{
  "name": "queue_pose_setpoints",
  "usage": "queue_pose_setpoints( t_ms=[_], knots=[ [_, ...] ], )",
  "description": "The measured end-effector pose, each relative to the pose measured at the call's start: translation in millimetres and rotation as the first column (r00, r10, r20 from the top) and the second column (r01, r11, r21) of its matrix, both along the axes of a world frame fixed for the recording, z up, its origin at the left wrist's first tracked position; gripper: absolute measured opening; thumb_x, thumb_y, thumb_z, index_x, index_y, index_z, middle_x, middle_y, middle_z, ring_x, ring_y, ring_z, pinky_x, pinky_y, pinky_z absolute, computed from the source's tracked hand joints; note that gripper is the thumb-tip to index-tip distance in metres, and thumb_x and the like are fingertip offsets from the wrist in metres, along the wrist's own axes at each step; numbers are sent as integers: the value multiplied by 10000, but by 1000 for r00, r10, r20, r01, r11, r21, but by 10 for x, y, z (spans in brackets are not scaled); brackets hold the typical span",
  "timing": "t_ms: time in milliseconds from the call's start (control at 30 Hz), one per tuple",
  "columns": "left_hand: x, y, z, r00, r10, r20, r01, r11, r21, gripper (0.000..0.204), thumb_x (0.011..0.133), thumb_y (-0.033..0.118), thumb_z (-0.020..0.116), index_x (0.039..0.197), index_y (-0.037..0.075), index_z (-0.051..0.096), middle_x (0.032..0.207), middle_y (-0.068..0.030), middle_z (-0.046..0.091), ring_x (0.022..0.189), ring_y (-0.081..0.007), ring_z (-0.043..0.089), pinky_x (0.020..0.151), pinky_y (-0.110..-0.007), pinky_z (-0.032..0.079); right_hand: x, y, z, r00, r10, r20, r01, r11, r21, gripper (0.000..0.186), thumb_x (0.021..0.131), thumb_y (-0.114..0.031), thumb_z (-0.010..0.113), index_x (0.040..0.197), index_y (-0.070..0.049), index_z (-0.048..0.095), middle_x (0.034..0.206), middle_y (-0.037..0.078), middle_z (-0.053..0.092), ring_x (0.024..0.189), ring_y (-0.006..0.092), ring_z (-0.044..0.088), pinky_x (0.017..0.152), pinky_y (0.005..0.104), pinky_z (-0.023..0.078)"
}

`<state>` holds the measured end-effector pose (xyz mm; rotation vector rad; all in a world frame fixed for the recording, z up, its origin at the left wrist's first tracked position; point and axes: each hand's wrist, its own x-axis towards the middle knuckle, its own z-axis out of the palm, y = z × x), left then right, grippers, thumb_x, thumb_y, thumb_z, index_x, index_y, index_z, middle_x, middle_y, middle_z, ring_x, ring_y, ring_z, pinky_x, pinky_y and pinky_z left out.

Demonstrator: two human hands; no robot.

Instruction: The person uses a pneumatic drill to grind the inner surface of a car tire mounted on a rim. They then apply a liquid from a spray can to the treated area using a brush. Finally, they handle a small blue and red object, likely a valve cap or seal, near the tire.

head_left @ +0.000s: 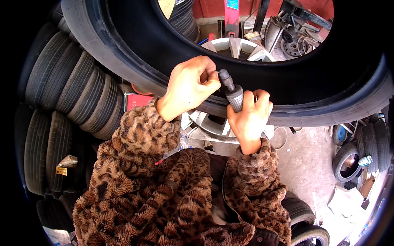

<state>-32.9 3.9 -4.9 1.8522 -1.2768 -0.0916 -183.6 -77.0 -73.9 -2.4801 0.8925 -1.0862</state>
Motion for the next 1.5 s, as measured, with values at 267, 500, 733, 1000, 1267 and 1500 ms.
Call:
queue_pose_setpoints(
  t_ms=[267,500,733,1000,1267,1500],
  knots=[
    [19,59,-86,961,-27,-275,64,990,126,135,751,79,662,750,-22,574,577,-62,505,550,-75,485,494,-287,400,5,-21,-15,1000,-9,9,9,1000,-13,408,553,-121,811,868,-65,556,983,140,485,849,333,500,760,431,410],
    [-63,368,14,838,-86,-539,257,933,251,268,933,126,534,701,-5,502,520,-26,475,476,-87,482,460,-290,380,-3,-23,8,1000,-22,-17,22,1000,0,417,546,-122,818,868,-64,558,997,141,490,851,340,502,766,439,428],
    [44,853,-192,727,51,-685,209,934,291,292,963,232,637,797,-2,582,608,-2,541,539,-63,536,478,-242,416,-31,-14,-23,998,-20,-54,22,999,34,419,592,-137,787,958,-50,604,1060,173,517,876,380,518,776,476,453],
    [612,2234,-1233,725,511,-462,-331,847,417,79,873,43,687,844,-1,628,703,2,591,643,-69,539,567,-240,436,29,45,-32,997,-42,-63,41,999,-2,452,522,-147,824,901,-72,590,1015,148,504,877,354,505,760,463,434],
    [1066,3099,-2464,563,621,-545,-577,768,279,103,850,49,689,924,20,623,859,-48,607,769,-130,548,658,-295,445,30,-99,-284,1000,-11,-6,11,1000,-3,466,524,-219,801,904,-57,587,1004,160,486,917,343,496,766,452,391],
    [1881,3252,-2707,562,722,-404,-698,676,237,218,850,140,707,1031,54,623,990,-78,601,864,-197,561,740,-355,458,117,-58,-135,996,88,22,-88,996,14,436,551,-169,787,908,-50,568,961,169,467,883,353,489,786,425,392]
  ],
)
